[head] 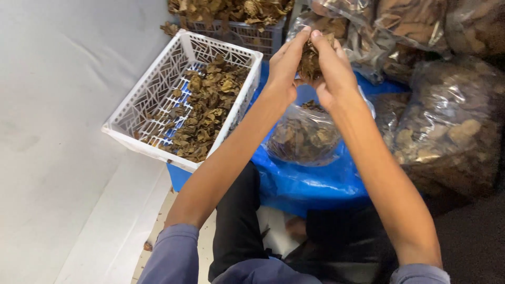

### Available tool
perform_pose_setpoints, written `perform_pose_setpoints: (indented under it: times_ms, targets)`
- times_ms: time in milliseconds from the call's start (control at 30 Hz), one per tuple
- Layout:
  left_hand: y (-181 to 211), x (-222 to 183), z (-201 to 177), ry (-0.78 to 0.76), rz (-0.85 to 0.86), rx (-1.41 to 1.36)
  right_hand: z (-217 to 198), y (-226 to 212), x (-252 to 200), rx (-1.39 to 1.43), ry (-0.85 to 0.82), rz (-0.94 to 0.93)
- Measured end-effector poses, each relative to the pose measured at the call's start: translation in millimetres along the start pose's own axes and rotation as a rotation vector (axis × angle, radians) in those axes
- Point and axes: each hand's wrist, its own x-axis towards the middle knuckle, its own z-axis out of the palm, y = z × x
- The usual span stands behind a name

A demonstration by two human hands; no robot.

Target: The person picks up dried leaves from a white crate, places them into a clear plastic bag, and repeats this action several times.

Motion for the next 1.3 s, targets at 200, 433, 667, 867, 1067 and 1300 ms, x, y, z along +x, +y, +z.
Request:
perform_pose_setpoints:
  times_ms: [200, 433, 667, 867, 1067, 1300]
  targets:
    - [-45, 32, 5, -0.296, -0.307, 0.264, -72, -16, 1, 0.018, 0.032, 0.174]
    - [-54, 37, 2, -0.362, -0.329, 0.512, -99, -10, 4, -0.226, 0.037, 0.253]
    - [-33, 23, 7, -0.517, -0.148, 1.0, -133, 25, 45, -0.417, 0.027, 0.234]
    - [-33, 19, 6, -0.606, -0.028, 1.328, -110, 9, 8, -0.609, -0.09, 0.155]
    - [-66, 49, -14, -0.606, 0.13, 1.512, -98, 3, -3, -0.83, -0.206, 0.058]
    - [-88, 61, -18, -0.601, 0.38, 1.629, -99, -5, 1, -1.003, -0.28, 0.11]
